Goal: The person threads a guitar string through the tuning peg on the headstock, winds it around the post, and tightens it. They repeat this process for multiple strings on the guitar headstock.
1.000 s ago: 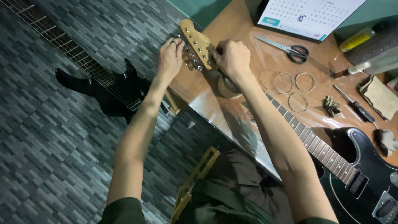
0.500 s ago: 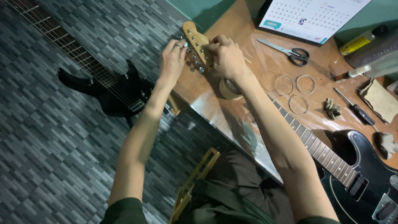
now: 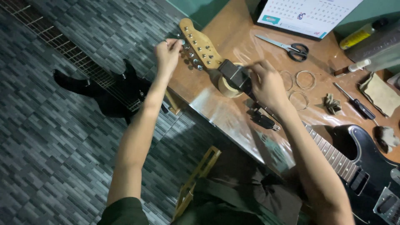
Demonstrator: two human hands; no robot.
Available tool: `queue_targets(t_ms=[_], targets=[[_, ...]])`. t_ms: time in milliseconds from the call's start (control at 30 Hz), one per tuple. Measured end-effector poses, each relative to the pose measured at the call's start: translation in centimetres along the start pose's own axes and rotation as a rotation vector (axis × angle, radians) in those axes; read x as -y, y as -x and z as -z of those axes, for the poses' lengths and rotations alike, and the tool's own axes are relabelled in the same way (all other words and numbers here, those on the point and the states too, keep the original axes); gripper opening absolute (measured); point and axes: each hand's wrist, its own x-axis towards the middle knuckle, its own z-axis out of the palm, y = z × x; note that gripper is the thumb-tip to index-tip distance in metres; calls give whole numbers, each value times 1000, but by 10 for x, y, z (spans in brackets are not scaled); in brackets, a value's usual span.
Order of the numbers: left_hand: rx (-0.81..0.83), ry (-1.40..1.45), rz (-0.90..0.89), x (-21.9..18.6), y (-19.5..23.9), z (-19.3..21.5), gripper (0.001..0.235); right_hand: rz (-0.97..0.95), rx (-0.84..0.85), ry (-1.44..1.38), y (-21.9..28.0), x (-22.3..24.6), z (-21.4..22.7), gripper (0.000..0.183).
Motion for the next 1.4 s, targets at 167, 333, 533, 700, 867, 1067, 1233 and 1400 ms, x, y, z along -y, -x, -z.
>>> queue_targets(t_ms=[167,333,533,700,867,1067,1233,1400], targets=[[-39,-433,-681,15,4,15,21,29,-20,321,102,-19,28,21],[-39,-630,-1026,54,-14,7,7,-140,-124,667,228,-33,54,36],[-28,-368,-655,89,-39,0,31,-743,-99,678,365,-53,71,63],[64,321,358,76,-45,10,28,-890,-265,600,402,-54,78,71],[40,79,203,34,-25,3,29,-833,-300,702,408,-57,77,70],[14,210,374,86,-60,3,20,-628,-426,904,403,-40,74,68],[-47,-52,-252,75,-41,3,17,-694,-361,858,411,-47,68,71],[-15,-634,-773,18,0,6,23,-643,-478,813,421,-53,62,61]])
